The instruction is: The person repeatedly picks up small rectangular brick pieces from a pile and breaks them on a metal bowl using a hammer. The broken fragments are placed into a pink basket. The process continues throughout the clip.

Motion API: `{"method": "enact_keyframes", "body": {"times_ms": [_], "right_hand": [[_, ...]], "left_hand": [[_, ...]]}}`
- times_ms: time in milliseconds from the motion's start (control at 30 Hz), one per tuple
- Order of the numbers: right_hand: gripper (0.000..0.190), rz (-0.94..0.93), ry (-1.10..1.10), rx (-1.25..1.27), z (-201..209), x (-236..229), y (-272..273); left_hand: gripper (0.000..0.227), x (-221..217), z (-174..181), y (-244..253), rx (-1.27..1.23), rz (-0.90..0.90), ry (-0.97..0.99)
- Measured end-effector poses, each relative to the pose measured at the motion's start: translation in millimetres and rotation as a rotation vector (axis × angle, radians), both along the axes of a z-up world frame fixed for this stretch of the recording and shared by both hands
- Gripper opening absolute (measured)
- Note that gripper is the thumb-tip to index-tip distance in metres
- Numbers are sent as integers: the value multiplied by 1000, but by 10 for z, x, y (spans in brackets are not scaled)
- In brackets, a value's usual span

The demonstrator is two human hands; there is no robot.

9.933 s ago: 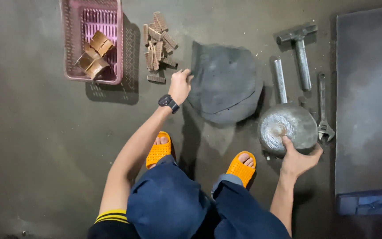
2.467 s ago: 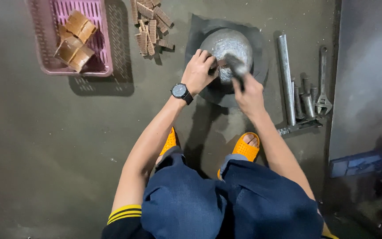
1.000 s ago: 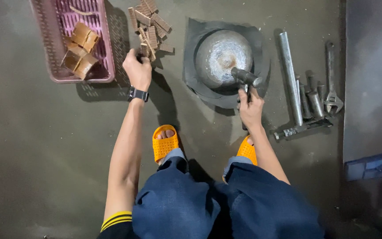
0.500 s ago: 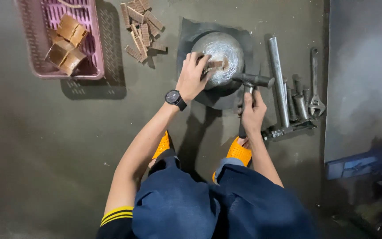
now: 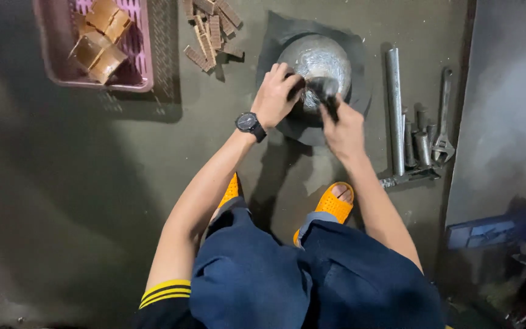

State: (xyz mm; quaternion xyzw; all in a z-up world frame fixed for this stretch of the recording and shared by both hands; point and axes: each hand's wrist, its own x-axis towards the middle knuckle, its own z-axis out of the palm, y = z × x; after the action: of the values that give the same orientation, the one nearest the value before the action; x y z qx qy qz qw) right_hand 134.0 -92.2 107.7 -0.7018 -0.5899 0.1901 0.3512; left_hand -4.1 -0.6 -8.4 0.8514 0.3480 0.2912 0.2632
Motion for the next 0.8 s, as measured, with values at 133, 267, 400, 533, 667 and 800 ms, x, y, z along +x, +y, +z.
{"method": "enact_keyframes", "body": {"times_ms": [133,267,400,533,667,800], "right_hand": [[12,19,-73,-2,61,46,-37],[35,-41,142,46,-179,20,-126],[23,85,-142,-66,-30,64,42],[20,-40,-112,14,-163,127,-79],[35,127,-146,14,-324,205,-10],[17,-51,-7,-28,-228,252,-130]], "left_hand": [[38,-2,-134,-27,26,26,50],[17,-31,156,7,27,-16,-35],[31,31,-34,9,-3,-51,156],[33,54,-218,-2,79,-32,139],[33,77,-85,4,163,-13,177],[34,14,185,-13,105,-85,141]]}}
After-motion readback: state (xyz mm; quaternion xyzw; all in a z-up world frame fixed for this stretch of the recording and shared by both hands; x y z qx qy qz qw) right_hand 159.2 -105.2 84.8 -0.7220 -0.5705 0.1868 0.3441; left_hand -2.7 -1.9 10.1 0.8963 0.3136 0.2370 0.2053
